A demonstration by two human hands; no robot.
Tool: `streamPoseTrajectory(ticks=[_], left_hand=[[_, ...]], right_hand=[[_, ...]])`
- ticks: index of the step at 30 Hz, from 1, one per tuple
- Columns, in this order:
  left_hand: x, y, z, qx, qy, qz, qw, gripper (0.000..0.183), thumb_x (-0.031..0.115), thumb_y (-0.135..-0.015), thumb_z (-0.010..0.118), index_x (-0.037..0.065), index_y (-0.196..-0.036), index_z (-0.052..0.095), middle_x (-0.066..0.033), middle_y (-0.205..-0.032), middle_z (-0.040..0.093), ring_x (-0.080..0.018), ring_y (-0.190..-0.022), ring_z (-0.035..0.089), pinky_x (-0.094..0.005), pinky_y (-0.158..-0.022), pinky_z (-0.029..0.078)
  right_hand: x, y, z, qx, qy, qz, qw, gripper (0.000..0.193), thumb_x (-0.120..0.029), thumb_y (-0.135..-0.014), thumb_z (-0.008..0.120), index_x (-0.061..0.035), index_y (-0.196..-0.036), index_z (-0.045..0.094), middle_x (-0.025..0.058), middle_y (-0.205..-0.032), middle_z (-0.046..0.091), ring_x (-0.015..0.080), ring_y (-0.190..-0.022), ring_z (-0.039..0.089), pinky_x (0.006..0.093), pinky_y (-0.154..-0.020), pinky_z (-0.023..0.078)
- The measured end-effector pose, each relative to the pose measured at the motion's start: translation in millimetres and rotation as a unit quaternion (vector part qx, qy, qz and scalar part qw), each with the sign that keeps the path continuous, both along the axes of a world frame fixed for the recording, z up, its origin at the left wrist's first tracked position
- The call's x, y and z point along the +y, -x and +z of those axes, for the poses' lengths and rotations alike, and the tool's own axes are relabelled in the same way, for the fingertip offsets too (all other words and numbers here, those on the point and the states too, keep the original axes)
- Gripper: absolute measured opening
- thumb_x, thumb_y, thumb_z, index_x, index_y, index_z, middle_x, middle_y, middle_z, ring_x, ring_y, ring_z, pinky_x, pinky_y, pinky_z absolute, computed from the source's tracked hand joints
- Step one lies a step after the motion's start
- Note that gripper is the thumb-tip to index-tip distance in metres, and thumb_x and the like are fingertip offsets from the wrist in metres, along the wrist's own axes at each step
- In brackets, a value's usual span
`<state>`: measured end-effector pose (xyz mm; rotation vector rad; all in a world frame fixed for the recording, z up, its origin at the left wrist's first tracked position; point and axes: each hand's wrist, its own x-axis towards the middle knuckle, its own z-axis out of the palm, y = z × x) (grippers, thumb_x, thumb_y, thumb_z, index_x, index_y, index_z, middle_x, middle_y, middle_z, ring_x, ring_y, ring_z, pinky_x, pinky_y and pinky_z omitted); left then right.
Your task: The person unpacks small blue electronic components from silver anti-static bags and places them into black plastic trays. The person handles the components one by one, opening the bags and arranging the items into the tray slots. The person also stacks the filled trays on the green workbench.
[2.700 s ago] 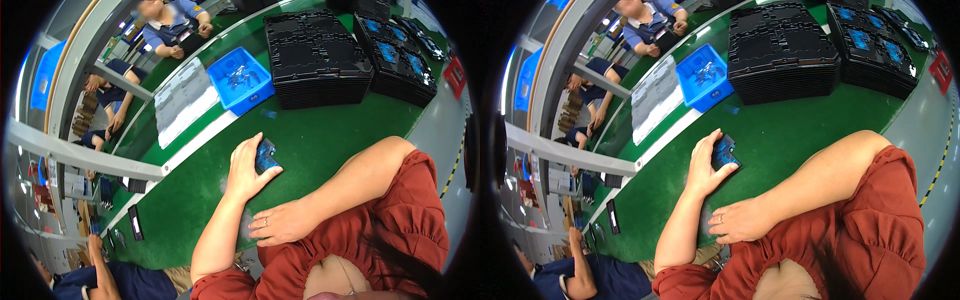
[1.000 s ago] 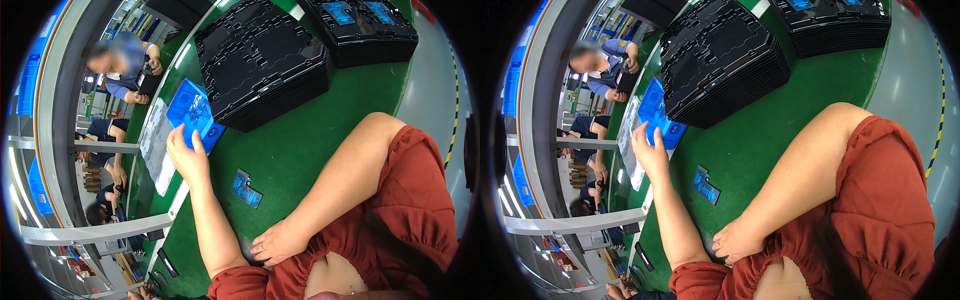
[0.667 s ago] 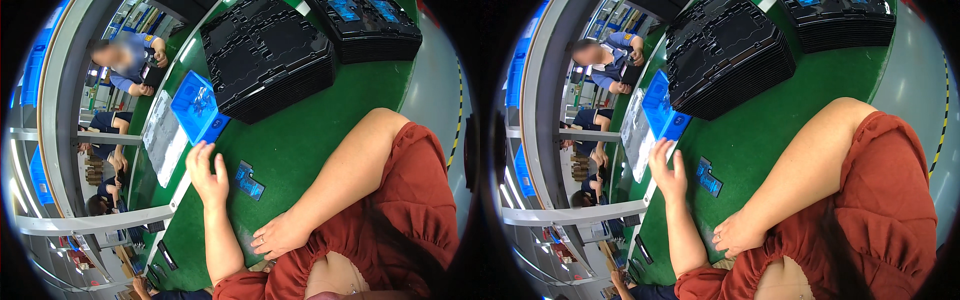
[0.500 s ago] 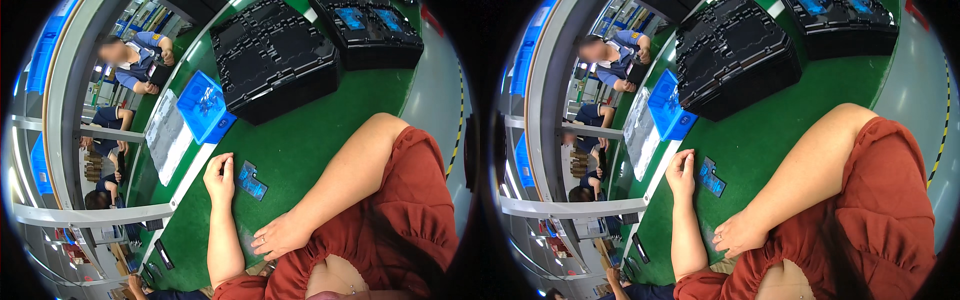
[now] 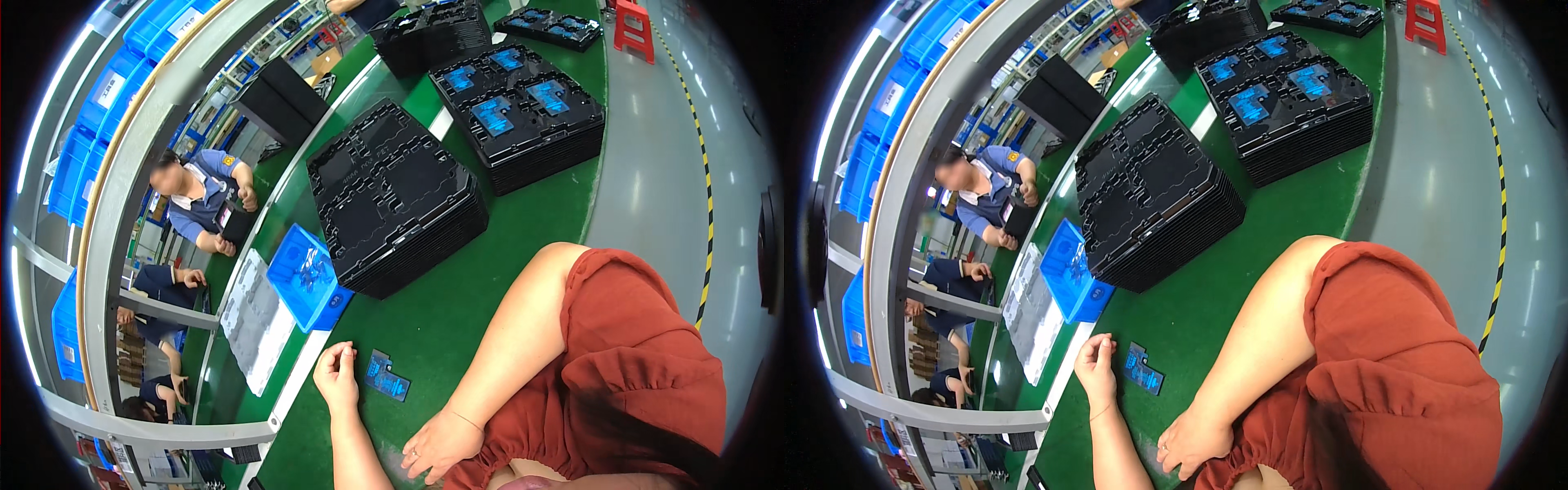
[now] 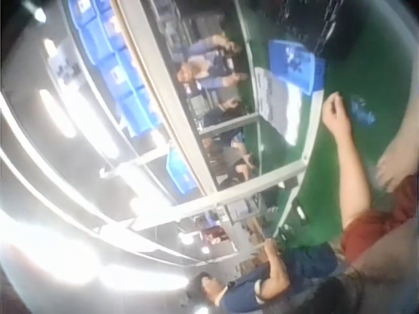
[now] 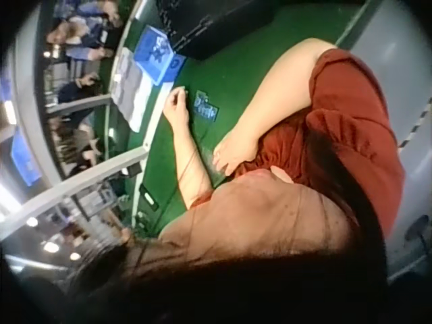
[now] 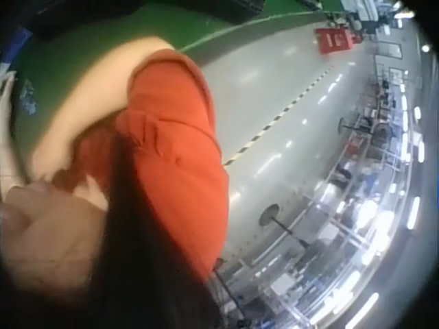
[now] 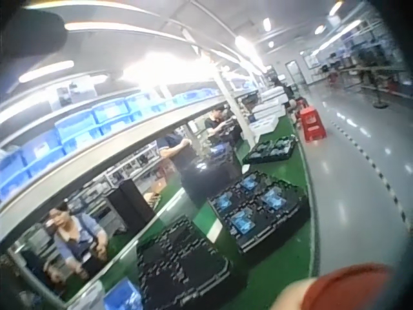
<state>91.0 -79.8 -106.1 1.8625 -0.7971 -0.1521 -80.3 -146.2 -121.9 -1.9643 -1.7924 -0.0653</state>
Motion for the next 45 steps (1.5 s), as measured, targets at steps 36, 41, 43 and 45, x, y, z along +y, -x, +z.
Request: streamPoseTrajectory(ticks=[36, 41, 43, 45], left_hand=[[-3, -2, 0, 0.060, 0.027, 0.020, 0.998, 0.008, 0.001, -0.085, 0.062, -0.003, -0.091, 0.065, -0.0065, -0.082, 0.064, -0.0115, -0.070, 0.060, -0.0225, -0.066, 0.049], [-1, 0, 0, 0.078, 0.024, 0.041, 0.996, 0.008, 0.001, -0.083, 0.063, -0.003, -0.090, 0.065, -0.0062, -0.082, 0.063, -0.0120, -0.070, 0.060, -0.0226, -0.066, 0.049], [-3, -1, -1, 0.088, 0.024, 0.046, 0.995, 0.009, 0.001, -0.082, 0.063, -0.003, -0.089, 0.065, -0.0056, -0.081, 0.063, -0.0114, -0.070, 0.060, -0.0222, -0.065, 0.049], [-5, 3, 3, 0.086, 0.016, 0.059, 0.994, 0.008, 0.001, -0.082, 0.062, -0.003, -0.089, 0.065, -0.0048, -0.080, 0.062, -0.0101, -0.069, 0.059, -0.0211, -0.064, 0.047]], right_hand=[[-517, -11, 197, 0.147, -0.439, -0.756, 0.463, 0.050, -0.027, -0.082, 0.067, -0.0048, -0.125, 0.055, 0.0091, -0.116, 0.060, 0.0187, -0.092, 0.060, 0.0308, -0.076, 0.052], [-657, 19, 152, 0.167, -0.509, -0.814, 0.223, 0.055, -0.043, -0.080, 0.063, -0.0050, -0.120, 0.057, 0.0124, -0.117, 0.058, 0.0266, -0.096, 0.057, 0.0406, -0.077, 0.050], [-696, 25, 138, 0.209, -0.520, -0.805, 0.197, 0.070, -0.047, -0.080, 0.061, -0.0001, -0.128, 0.043, 0.0167, -0.110, 0.053, 0.0243, -0.082, 0.050, 0.0431, -0.072, 0.049], [-708, 12, 136, 0.248, -0.528, -0.790, 0.189, 0.093, -0.050, -0.080, 0.062, 0.0015, -0.143, 0.018, 0.0285, -0.121, 0.042, 0.0333, -0.090, 0.051, 0.0550, -0.086, 0.043]])
